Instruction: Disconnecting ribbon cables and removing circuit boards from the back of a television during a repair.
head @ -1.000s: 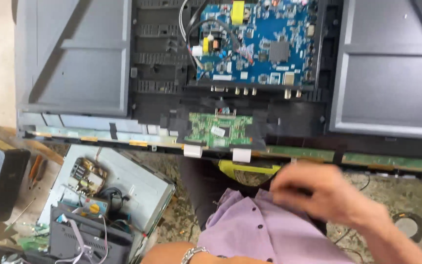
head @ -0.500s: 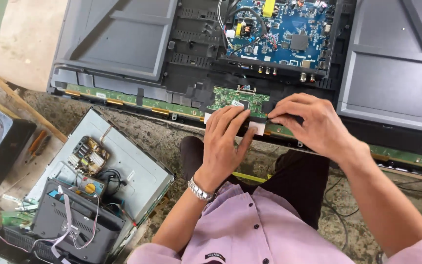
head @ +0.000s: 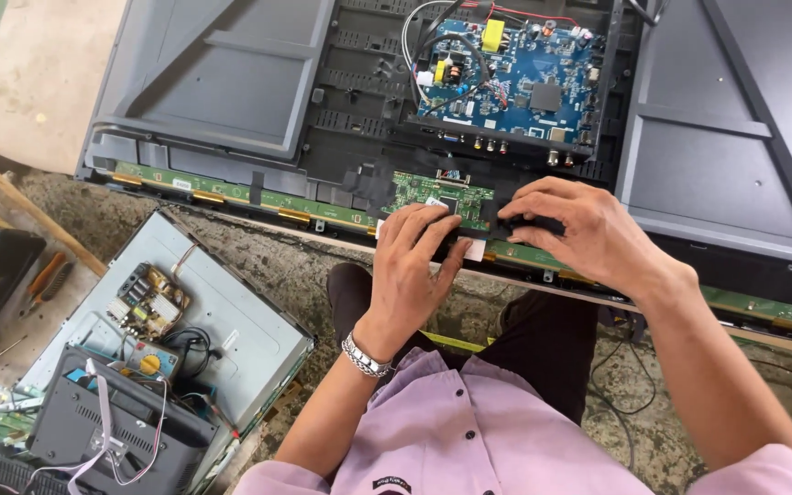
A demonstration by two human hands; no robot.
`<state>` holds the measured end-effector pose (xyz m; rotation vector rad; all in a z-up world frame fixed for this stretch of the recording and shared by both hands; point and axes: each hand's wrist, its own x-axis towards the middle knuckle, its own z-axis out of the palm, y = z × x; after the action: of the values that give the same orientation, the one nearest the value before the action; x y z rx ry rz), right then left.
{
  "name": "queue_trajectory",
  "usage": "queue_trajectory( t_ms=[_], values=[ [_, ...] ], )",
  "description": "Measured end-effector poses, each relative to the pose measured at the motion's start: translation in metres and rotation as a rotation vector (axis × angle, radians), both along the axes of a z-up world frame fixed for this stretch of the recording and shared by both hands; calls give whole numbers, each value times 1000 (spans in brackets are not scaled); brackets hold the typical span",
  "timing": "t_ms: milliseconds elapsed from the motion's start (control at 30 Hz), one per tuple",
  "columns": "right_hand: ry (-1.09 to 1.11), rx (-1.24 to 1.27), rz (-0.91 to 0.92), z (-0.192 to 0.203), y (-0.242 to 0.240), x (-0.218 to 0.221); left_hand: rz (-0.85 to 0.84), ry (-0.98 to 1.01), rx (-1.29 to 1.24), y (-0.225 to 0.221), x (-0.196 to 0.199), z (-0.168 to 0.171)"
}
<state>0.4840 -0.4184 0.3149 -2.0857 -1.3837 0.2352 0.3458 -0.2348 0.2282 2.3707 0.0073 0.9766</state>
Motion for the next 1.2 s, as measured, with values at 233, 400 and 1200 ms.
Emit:
queue_trajectory(
  t_ms=[233, 400, 1200],
  values=[
    [-112, 42, -256, -28, -24, -4, -31, 62, 171, -22, 18, 8],
    [-393, 111, -311, -66, -25, -8, 29, 67, 334, -38, 34, -5],
    [-598, 388, -295, -80, -13, -20, 136, -104, 299, -45, 46, -42]
  ],
)
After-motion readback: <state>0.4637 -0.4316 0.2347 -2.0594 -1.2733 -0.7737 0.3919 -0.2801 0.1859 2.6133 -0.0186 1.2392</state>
